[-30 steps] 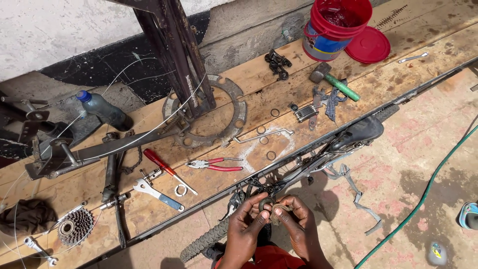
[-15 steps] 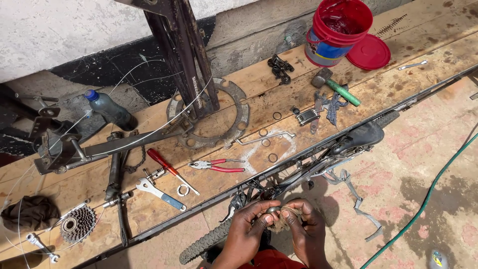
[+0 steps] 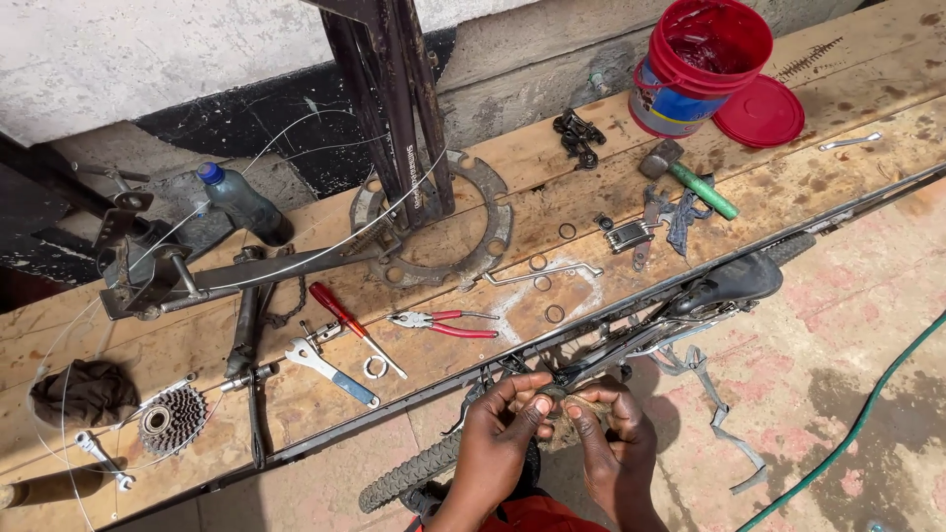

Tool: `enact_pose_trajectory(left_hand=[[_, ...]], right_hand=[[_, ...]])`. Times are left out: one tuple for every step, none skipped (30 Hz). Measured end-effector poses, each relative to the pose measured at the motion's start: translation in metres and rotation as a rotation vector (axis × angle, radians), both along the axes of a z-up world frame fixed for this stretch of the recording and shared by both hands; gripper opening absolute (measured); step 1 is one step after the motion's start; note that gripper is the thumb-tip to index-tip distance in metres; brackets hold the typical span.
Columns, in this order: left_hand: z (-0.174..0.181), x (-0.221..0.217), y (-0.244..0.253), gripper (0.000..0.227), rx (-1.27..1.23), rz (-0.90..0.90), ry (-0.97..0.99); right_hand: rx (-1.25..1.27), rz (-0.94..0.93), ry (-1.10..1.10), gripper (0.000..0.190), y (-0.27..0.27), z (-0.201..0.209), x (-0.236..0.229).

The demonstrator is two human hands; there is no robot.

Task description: Greasing and assembling bicycle headset bearings onto a fork at a workbench.

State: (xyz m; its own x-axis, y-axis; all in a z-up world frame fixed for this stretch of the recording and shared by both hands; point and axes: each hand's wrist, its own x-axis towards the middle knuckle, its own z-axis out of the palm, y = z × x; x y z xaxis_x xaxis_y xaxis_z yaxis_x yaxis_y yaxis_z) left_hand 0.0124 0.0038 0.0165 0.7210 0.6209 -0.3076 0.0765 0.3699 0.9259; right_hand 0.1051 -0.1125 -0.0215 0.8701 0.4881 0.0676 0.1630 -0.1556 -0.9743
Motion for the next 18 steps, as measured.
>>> enact_pose_trajectory(left_hand=[[0.002,-0.001,-0.002,0.03,0.035,-0.007,0.05],[0.004,-0.002,-0.004,0.032,0.069,-0.01,0.098],[0.008,-0.002,-0.002,0.032,0.069,0.003,0.097],[0.013,-0.004,-0.003,0.03,0.203,-0.003,0.009],[0.017,-0.007,-0.003,0.031,0.338,-0.009,-0.077],[0.019,-0.01,0.001,0.031,0.341,0.004,-0.073],[0.021,-0.012,0.005,0.03,0.532,-0.051,-0.062],[0.023,-0.013,0.01,0.03,0.723,-0.109,-0.054],[0.026,-0.013,0.016,0.03,0.728,-0.099,-0.054],[0.029,-0.014,0.02,0.031,0.85,-0.197,-0.075],[0.031,-0.016,0.024,0.035,0.97,-0.298,-0.095],[0.031,-0.017,0.027,0.035,0.971,-0.292,-0.091],[0.031,-0.019,0.03,0.038,1.028,-0.364,-0.028],[0.031,-0.019,0.033,0.041,1.082,-0.439,0.034],[0.027,-0.019,0.028,0.041,1.081,-0.435,0.036],[0.023,-0.018,0.025,0.036,0.883,-0.216,0.035],[0.019,-0.016,0.021,0.037,0.679,-0.004,0.034],[0.014,-0.012,0.017,0.037,0.684,-0.004,0.033]], right_hand=[[0.009,-0.045,0.005,0.01,0.003,0.0,-0.004],[0.016,-0.087,0.008,0.011,0.006,0.0,-0.007],[0.017,-0.075,0.006,0.011,0.008,0.004,-0.002],[0.069,-0.007,-0.051,0.009,0.009,0.008,-0.001],[0.122,0.061,-0.108,0.007,0.01,0.012,0.0],[0.125,0.075,-0.105,0.007,0.01,0.012,0.001],[0.111,0.108,-0.086,0.006,0.011,0.013,0.002],[0.098,0.137,-0.072,0.004,0.011,0.014,0.005],[0.103,0.147,-0.076,0.004,0.014,0.016,0.011],[0.056,0.199,-0.173,0.007,0.015,0.018,0.015],[0.009,0.25,-0.271,0.01,0.016,0.02,0.019],[0.011,0.257,-0.27,0.01,0.019,0.022,0.021],[0.006,0.338,-0.337,0.01,0.022,0.024,0.024],[0.0,0.417,-0.405,0.012,0.024,0.027,0.027],[0.001,0.421,-0.405,0.012,0.028,0.032,0.023],[0.072,0.4,-0.357,0.009,0.033,0.037,0.021],[0.142,0.378,-0.309,0.009,0.037,0.042,0.019],[0.147,0.377,-0.311,0.009,0.041,0.035,0.013]])
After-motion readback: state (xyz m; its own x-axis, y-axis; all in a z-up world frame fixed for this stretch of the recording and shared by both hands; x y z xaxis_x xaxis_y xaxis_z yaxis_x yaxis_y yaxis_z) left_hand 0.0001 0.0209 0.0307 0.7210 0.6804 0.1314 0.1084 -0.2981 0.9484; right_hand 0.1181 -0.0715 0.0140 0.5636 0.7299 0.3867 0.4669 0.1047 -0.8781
